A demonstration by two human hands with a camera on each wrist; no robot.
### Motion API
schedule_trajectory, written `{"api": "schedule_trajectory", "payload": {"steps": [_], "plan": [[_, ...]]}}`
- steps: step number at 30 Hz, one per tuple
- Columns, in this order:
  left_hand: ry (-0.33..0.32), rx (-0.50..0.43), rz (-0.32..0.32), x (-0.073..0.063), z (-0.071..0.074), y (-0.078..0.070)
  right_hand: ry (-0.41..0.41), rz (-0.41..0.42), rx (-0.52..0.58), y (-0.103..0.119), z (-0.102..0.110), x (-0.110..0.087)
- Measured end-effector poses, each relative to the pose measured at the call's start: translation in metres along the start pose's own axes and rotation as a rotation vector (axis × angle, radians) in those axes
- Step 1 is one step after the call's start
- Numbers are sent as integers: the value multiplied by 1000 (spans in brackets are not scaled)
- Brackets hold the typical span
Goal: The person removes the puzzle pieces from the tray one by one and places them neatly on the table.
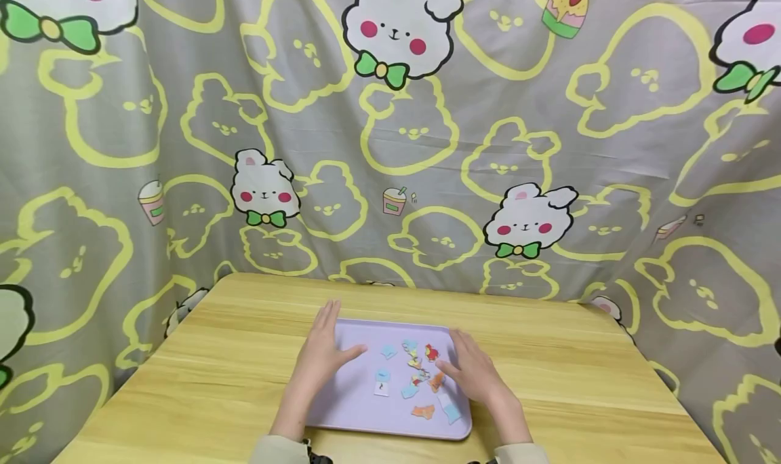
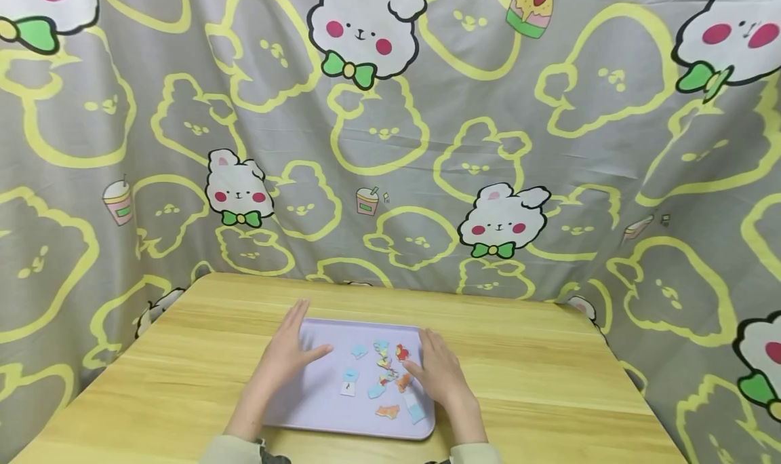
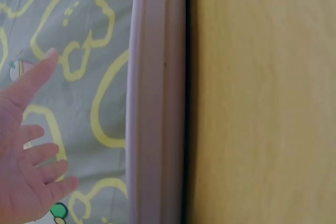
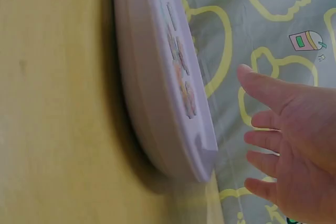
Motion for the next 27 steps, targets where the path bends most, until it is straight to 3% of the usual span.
{"api": "schedule_trajectory", "payload": {"steps": [7,14,27], "plan": [[15,-54,34,-1,6,13,13,22,56,-3,-8,3],[18,-69,22,1,15,25,3,50,83,-4,-14,10],[53,-68,40,-5,25,48,-21,110,1,-5,-17,23]]}}
Point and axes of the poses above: each hand's wrist, its own x-axis towards the middle knuckle, its own z-axis out of the back of the hand, y = z × x, the point moved 8 cm from there along x, towards the middle knuckle, and after that the axes turned 9 degrees about -y, right-handed, at the moved point
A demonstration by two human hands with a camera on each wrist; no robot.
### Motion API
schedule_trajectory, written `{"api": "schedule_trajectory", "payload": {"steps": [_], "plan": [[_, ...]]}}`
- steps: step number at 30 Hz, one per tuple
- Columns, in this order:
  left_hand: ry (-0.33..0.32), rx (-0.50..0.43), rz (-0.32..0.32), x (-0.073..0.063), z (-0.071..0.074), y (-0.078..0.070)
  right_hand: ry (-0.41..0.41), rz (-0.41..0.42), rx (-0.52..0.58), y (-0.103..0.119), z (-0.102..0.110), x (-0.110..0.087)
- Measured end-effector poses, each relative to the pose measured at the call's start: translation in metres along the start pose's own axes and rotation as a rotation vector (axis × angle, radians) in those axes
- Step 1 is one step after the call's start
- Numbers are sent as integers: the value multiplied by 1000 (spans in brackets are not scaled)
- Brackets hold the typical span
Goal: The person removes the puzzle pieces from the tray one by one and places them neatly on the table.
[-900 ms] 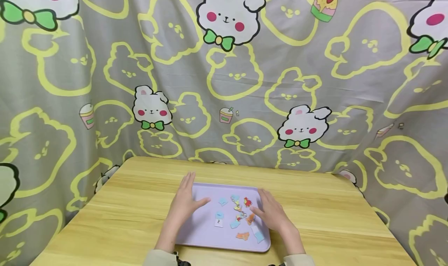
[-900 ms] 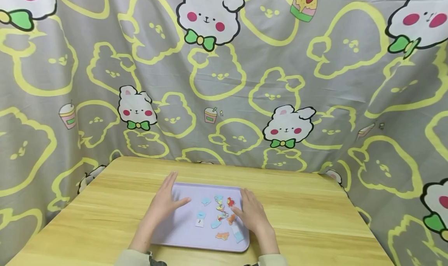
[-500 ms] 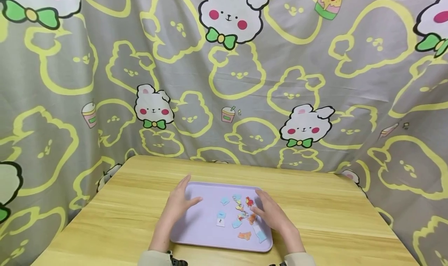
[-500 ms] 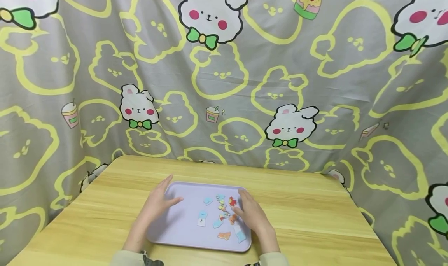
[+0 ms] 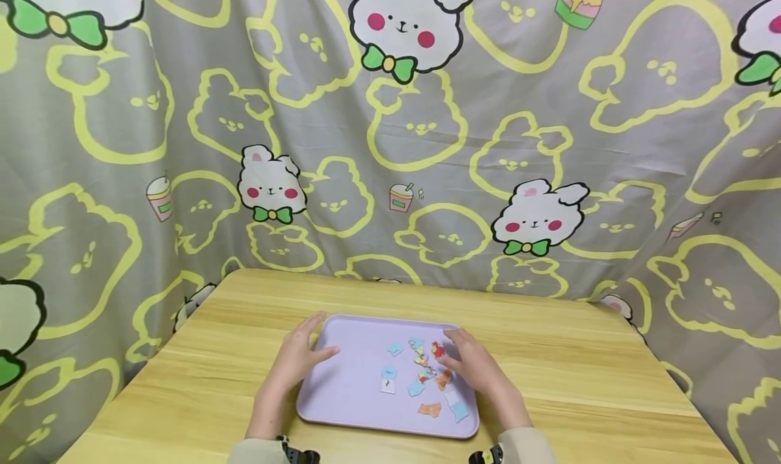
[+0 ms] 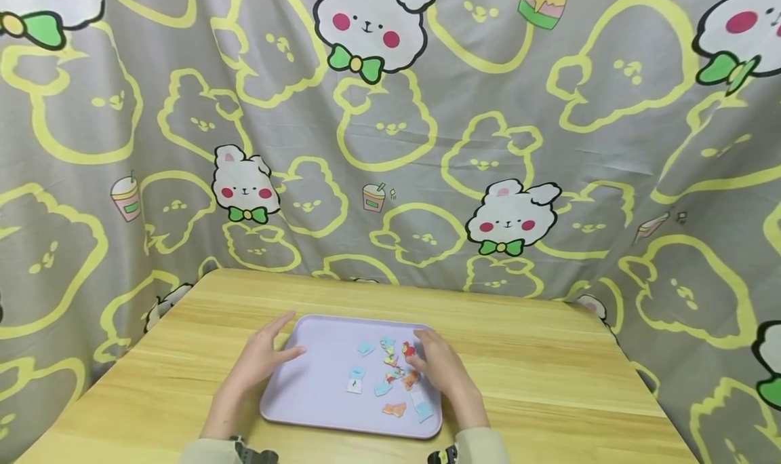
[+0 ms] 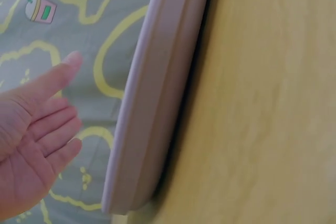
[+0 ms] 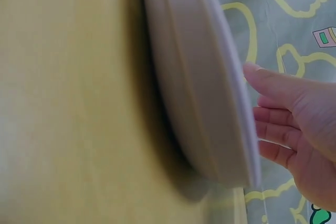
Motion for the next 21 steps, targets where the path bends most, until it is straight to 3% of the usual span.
{"api": "schedule_trajectory", "payload": {"steps": [5,14,21], "plan": [[14,-7,-3,-2,-1,8,18,-9,-9,-2,-2,3],[87,-2,74,-9,-8,27,51,-13,-9,-5,-9,6],[79,-4,86,-9,-9,33,64,49,-55,-4,-11,13]]}}
Point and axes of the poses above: each hand's wrist, its own x-axis towards the middle knuckle, its own z-axis out of the back of the hand, y = z × x, the point moved 8 cm from there along x, towards the middle knuckle, and after that the axes turned 9 degrees about -y, right-handed, at the moved point
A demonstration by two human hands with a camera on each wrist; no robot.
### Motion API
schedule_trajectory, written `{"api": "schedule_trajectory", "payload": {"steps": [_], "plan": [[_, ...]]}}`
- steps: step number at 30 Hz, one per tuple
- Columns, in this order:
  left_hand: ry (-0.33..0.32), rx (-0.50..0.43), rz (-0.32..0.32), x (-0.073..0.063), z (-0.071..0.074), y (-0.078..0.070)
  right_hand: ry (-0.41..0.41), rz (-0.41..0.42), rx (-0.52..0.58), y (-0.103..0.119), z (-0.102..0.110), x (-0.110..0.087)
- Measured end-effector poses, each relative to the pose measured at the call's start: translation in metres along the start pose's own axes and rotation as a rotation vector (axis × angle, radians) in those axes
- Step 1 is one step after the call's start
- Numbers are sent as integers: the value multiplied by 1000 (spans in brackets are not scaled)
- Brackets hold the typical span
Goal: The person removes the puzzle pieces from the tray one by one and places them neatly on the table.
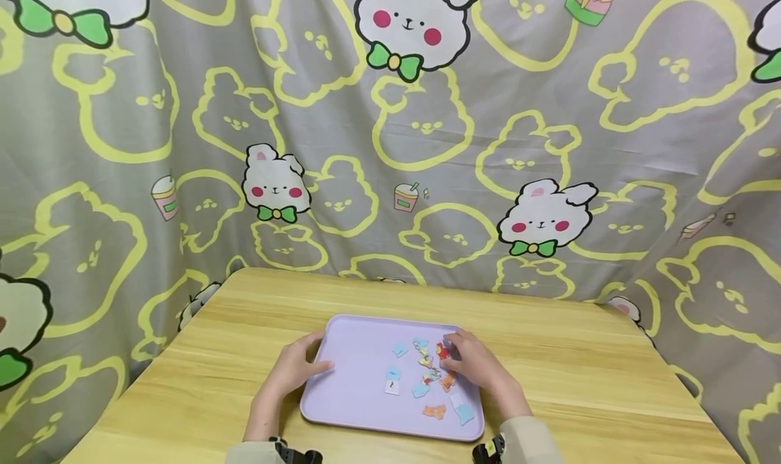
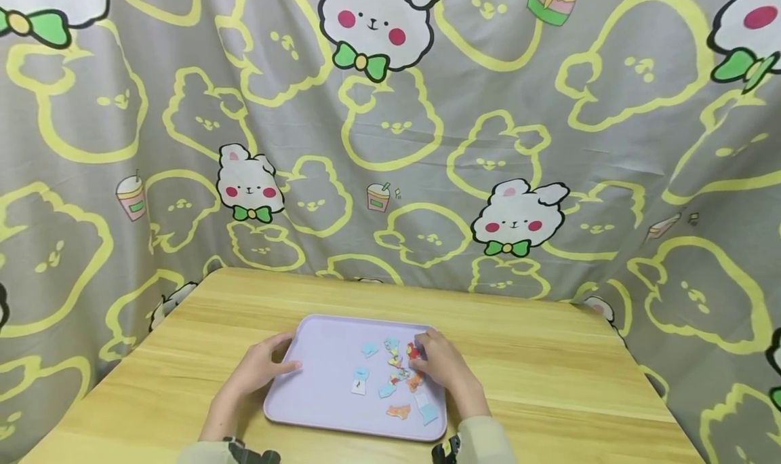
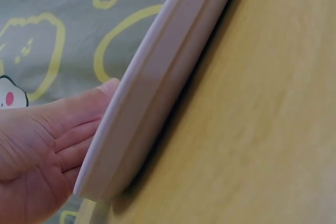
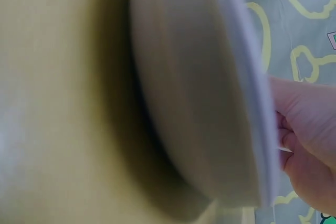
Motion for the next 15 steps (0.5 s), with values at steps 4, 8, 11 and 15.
{"api": "schedule_trajectory", "payload": {"steps": [4,8,11,15], "plan": [[0,-7,4,0,-1,4,10,52,-30,2,-2,3],[3,5,2,0,-2,9,28,105,-70,4,-4,5],[7,13,-1,-1,-3,12,35,132,-101,4,-5,7],[17,2,-5,-1,-3,17,17,139,-105,5,-5,11]]}}
Point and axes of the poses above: each hand's wrist, its own x-axis towards the middle knuckle, its own z-axis out of the back of the hand, y = z × x, the point moved 8 cm from there along x, towards the middle knuckle, and after that the axes turned 9 degrees about -y, right-handed, at the moved point
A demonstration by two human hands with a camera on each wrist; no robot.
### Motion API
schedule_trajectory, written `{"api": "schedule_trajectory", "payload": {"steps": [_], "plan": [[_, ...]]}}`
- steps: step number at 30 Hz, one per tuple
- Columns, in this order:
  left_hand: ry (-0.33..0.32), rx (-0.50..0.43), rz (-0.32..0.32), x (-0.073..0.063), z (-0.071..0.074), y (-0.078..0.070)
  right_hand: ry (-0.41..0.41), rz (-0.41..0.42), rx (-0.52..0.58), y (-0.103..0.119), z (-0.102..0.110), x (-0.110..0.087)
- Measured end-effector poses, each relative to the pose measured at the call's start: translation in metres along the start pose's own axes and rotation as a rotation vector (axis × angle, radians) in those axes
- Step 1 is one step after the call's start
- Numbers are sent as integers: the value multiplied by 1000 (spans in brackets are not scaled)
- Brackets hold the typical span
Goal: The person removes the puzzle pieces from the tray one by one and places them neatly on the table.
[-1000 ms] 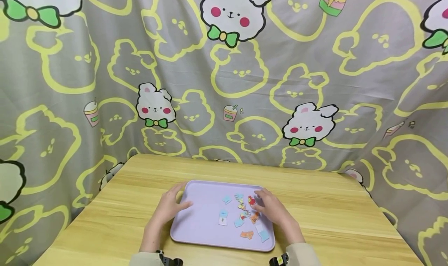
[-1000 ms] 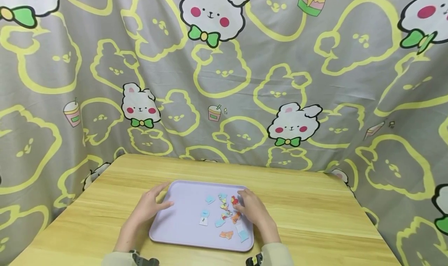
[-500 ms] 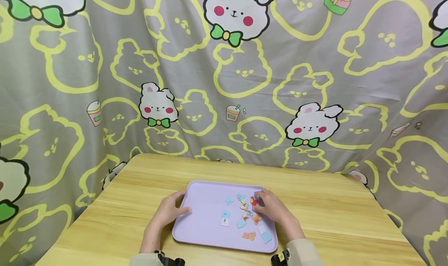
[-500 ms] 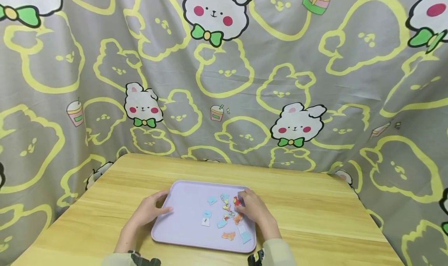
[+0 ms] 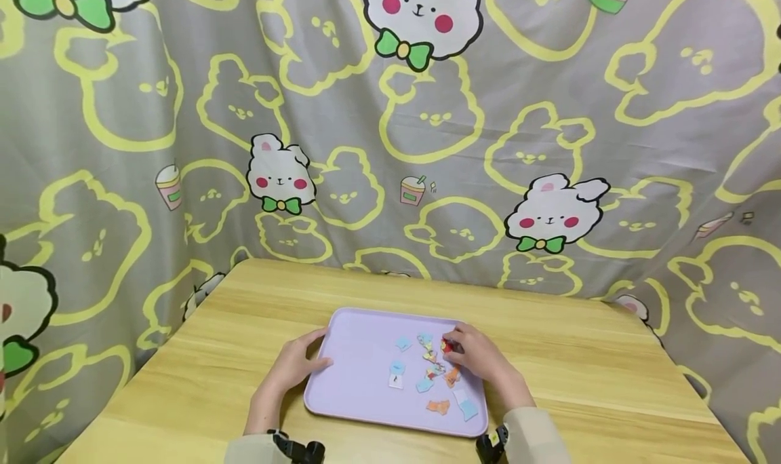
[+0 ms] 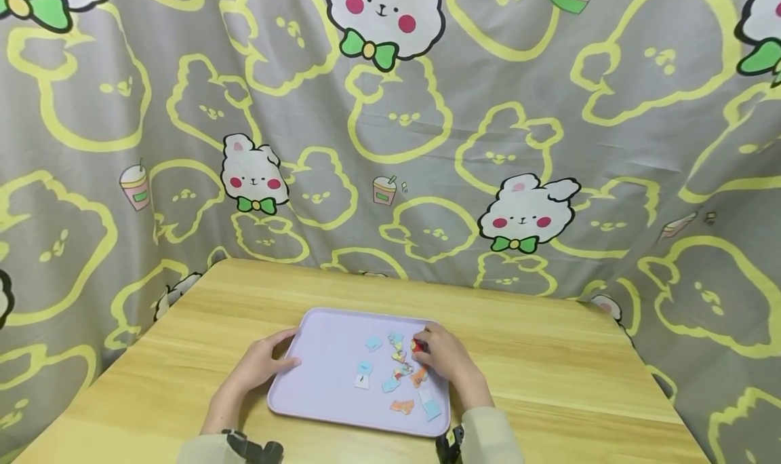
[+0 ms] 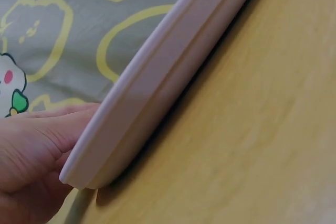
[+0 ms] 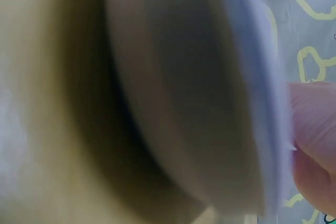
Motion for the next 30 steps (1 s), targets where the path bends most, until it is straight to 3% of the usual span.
{"api": "schedule_trajectory", "payload": {"steps": [7,12,19,30], "plan": [[-5,-14,-23,6,2,1,-18,-36,44,-3,4,8],[12,-22,9,3,0,4,-7,0,43,-3,3,9],[11,-30,29,-2,-2,8,-13,-40,93,-7,-2,3],[7,-54,37,-2,-2,9,-91,44,241,-3,0,1]]}}
Point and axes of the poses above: each hand's wrist, its own x-axis towards the middle knuckle, its own z-axis out of the back of the hand, y = z × x, the point moved 8 cm from there along x, towards the middle knuckle, and after that the axes turned 9 degrees about -y, right-handed, at the moved point
